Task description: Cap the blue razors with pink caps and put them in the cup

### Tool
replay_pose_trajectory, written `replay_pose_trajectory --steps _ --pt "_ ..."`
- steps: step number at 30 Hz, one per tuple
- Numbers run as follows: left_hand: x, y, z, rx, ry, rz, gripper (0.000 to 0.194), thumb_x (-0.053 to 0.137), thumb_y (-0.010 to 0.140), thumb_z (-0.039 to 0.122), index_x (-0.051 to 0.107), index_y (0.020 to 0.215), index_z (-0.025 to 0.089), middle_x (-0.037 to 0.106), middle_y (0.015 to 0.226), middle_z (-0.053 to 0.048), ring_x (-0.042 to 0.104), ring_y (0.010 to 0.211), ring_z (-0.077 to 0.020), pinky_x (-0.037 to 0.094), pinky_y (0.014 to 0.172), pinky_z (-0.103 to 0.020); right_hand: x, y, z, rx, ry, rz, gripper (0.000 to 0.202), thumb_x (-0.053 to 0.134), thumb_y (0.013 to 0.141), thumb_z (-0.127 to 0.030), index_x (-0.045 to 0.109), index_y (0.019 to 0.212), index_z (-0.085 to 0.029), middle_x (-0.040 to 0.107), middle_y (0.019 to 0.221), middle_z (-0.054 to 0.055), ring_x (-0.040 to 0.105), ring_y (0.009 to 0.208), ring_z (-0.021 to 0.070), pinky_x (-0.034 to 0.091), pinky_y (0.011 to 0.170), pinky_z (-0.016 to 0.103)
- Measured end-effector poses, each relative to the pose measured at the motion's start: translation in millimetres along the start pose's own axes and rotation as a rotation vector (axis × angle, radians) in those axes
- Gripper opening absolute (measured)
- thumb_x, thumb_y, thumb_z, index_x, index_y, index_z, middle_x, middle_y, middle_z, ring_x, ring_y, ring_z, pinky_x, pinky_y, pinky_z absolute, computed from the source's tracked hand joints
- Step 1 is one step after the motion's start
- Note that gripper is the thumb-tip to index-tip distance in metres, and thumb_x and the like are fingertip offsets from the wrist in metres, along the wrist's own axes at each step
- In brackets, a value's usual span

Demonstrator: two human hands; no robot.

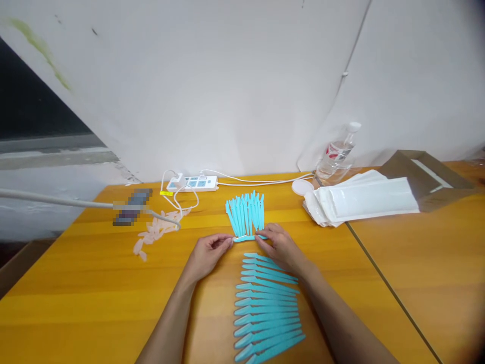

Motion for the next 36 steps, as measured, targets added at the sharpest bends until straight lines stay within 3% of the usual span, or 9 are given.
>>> replay_pose_trajectory --steps 5,10,15,21,26,28,32,36 --pt "1.7 -0.9 4.9 0.014 0.046 -0.014 0.036 0.064 0.086 0.047 0.075 0.101 0.016 0.077 0.095 -0.006 0.069 0.087 -0.0201 0.054 0.080 -0.029 0.8 -0.9 -0.2 0.007 -0.005 -0.016 0.022 0.054 0.097 -0.028 0.073 0.103 -0.018 0.066 0.092 0.008 0.059 0.092 0.0201 0.047 0.086 0.032" --pt "18.6 -1.8 12.3 0.051 0.104 -0.069 0.035 0.061 0.089 0.045 0.075 0.103 0.017 0.077 0.096 -0.006 0.069 0.087 -0.0213 0.054 0.077 -0.029 5.6 -0.4 -10.9 -0.033 -0.066 -0.057 0.022 0.054 0.097 -0.028 0.073 0.103 -0.018 0.065 0.089 0.008 0.059 0.089 0.0203 0.048 0.084 0.032" --pt "35.5 -0.4 23.0 0.203 0.263 -0.046 0.028 0.054 0.095 0.038 0.074 0.104 0.020 0.076 0.098 -0.005 0.069 0.087 -0.0195 0.052 0.079 -0.029 1.5 -1.7 -15.8 -0.028 -0.142 -0.185 0.027 0.050 0.098 -0.026 0.074 0.089 -0.019 0.066 0.082 0.007 0.061 0.082 0.0194 0.045 0.077 0.029" --pt "66.1 -9.2 45.5 0.511 0.636 -0.099 0.026 0.049 0.099 0.028 0.072 0.110 0.023 0.074 0.108 -0.006 0.064 0.102 -0.0207 0.046 0.094 -0.037 -16.7 -9.6 2.7 0.198 -0.134 -0.366 0.037 0.053 0.093 -0.031 0.070 0.063 -0.016 0.070 0.069 0.005 0.057 0.062 0.0132 0.034 0.059 0.023" --pt "97.6 -31.9 53.8 0.617 0.771 -0.271 0.046 0.050 0.097 0.044 0.053 0.140 0.028 0.054 0.145 -0.006 0.044 0.137 -0.0269 0.033 0.113 -0.048 -22.8 -18.5 10.5 0.244 -0.055 -0.490 0.045 0.048 0.092 -0.037 0.066 0.058 -0.015 0.072 0.062 0.006 0.051 0.053 0.0128 0.025 0.050 0.024" --pt "108.7 -42.6 51.4 0.627 0.815 -0.357 0.056 0.048 0.095 0.054 0.045 0.146 0.030 0.044 0.154 -0.005 0.034 0.145 -0.0294 0.025 0.117 -0.053 -28.9 -16.2 20.3 0.275 -0.081 -0.467 0.040 0.050 0.091 -0.037 0.068 0.062 -0.017 0.073 0.065 0.005 0.056 0.056 0.0144 0.028 0.051 0.025" --pt "118.5 -54.9 45.0 0.621 0.842 -0.432 0.060 0.043 0.095 0.059 0.041 0.148 0.031 0.035 0.159 -0.005 0.027 0.148 -0.0306 0.018 0.120 -0.056 -45.1 3.8 48.2 0.430 -0.217 -0.240 0.030 0.052 0.090 -0.035 0.074 0.079 -0.018 0.076 0.080 0.007 0.067 0.071 0.0182 0.039 0.062 0.025" --pt "118.6 -59.9 47.2 0.623 0.819 -0.474 0.061 0.044 0.095 0.059 0.039 0.149 0.032 0.032 0.160 -0.004 0.024 0.149 -0.0312 0.016 0.120 -0.058 -36.3 29.7 62.4 0.557 -0.297 -0.100 0.033 0.054 0.089 -0.042 0.075 0.093 -0.016 0.077 0.095 0.013 0.070 0.089 0.0246 0.044 0.072 0.028"
Point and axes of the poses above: each hand's wrist, its own y-axis towards the middle knuckle, its own x-axis out of the palm, z = x × y, the point moved 8 cm from there along y, towards the middle knuckle
